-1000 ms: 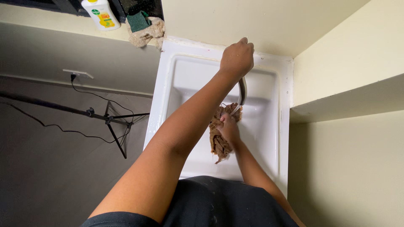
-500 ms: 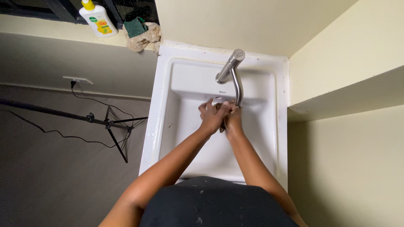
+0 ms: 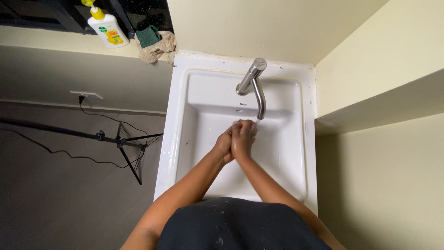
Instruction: The person scrubs the sink and faucet with a green sponge, then wipes them down with a cloth.
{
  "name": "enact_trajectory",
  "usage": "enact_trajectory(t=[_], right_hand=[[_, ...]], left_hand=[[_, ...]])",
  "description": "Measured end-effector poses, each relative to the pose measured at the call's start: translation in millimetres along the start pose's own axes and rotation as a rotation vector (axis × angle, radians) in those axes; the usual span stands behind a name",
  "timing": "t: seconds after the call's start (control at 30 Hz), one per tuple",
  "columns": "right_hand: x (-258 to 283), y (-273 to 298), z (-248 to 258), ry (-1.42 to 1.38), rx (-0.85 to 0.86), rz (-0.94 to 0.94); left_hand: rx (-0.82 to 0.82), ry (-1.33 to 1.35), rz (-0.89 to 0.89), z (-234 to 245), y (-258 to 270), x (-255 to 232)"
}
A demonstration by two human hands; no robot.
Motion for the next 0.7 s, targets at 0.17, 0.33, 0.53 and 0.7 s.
enact_trajectory(t=[0.17, 0.33, 0.53, 0.7], right_hand=[[9, 46, -7, -0.279, 0.335, -0.038], [-19, -15, -15, 0.007, 0.32, -0.258], [-49, -39, 19, -1.027, 1.011, -1.115], [-77, -38, -37, -1.213, 0.714, -1.035]], left_hand=[[-0.196, -0.08, -0.241, 37, -28, -9], [-0.408, -0.405, -0.362, 17, -11, -9], [-0.109, -0.339, 0.227, 10, -6, -29], [-0.289, -0.98, -0.058, 60, -23, -47]])
Point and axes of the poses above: each hand's wrist, its own y-axis away from the middle knuckle, its own z-axis out of the back of the hand, x = y × z, the point moved 1 cm from there along -y, towards the middle knuckle, and after that the axes turned 15 degrees about y, right-handed, at the moved point
